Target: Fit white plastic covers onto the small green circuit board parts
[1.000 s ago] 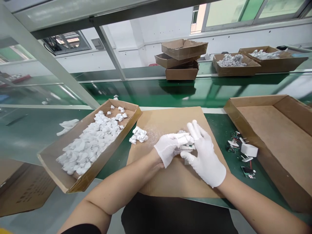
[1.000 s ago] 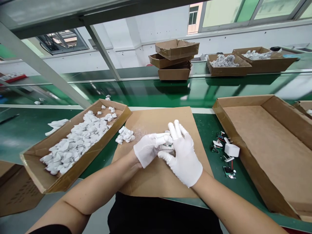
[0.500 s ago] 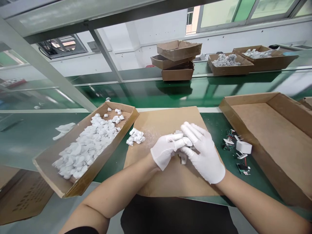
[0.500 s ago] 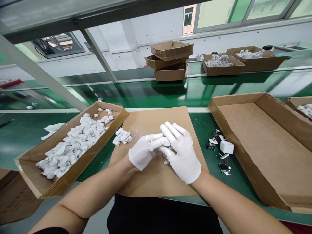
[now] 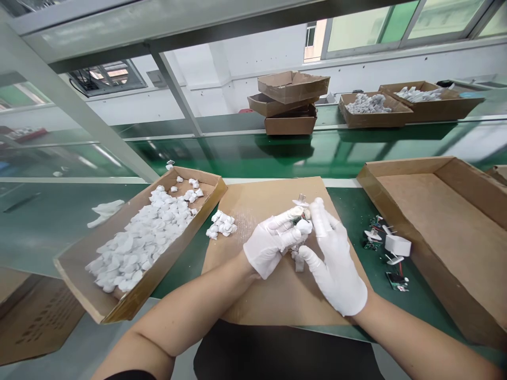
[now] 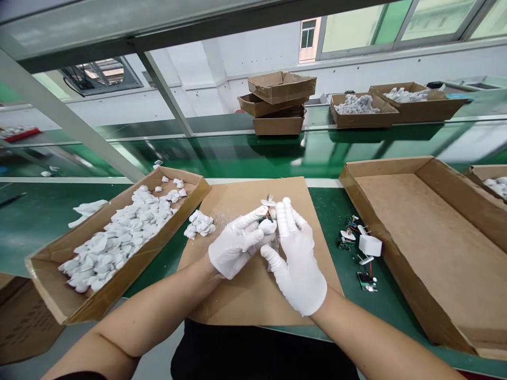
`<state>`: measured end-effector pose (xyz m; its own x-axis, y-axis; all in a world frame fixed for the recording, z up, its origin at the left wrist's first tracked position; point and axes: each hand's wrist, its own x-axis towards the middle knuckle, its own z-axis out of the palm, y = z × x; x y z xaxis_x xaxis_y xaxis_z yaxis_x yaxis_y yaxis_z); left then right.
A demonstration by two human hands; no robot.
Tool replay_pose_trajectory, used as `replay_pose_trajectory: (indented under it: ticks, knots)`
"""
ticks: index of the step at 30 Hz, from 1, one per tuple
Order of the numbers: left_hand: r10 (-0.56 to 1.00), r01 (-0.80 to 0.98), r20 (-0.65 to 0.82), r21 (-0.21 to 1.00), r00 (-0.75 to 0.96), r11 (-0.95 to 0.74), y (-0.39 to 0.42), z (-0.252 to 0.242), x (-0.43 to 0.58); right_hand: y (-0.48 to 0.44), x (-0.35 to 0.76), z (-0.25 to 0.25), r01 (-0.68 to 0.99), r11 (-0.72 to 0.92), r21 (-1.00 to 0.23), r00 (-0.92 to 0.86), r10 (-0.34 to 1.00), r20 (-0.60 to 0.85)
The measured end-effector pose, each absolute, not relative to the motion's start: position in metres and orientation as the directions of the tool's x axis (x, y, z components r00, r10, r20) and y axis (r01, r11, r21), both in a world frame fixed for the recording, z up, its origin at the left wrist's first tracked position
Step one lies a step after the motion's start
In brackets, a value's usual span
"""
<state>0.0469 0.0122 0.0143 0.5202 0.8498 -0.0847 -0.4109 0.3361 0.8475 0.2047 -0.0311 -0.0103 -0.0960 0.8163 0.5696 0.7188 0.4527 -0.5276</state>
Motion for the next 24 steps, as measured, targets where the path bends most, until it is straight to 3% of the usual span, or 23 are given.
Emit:
replay_pose_trajectory:
  ticks: [7, 13, 17, 21, 24]
  knots:
    - [0.878, -0.332, -0.071, 0.909, 0.474, 0.253, 0.007, 0.012, 0.048, -0.028, 0.206, -0.004, 0.729, 0.583, -0.359, -0.216, 0.694, 0.687]
    - [0.756, -0.312, -0.11, 0.865, 0.645, 0.392, 0.008, 0.024, 0.046, -0.015, 0.225, -0.005, 0.756, 0.6, -0.262, -0.224, 0.614, 0.757]
    - [0.771, -0.304, -0.109, 0.877, 0.628, 0.371, 0.008, 0.021, 0.05, -0.012, 0.225, -0.008, 0.766, 0.615, -0.189, -0.257, 0.562, 0.786]
    - [0.813, -0.241, -0.16, 0.907, 0.56, 0.345, 0.007, 0.018, 0.052, -0.016, 0.218, -0.006, 0.727, 0.617, -0.301, -0.227, 0.629, 0.743]
    - [0.785, -0.183, -0.212, 0.906, 0.582, 0.381, 0.01, 0.023, 0.047, -0.02, 0.218, 0.001, 0.709, 0.571, -0.414, -0.256, 0.755, 0.604]
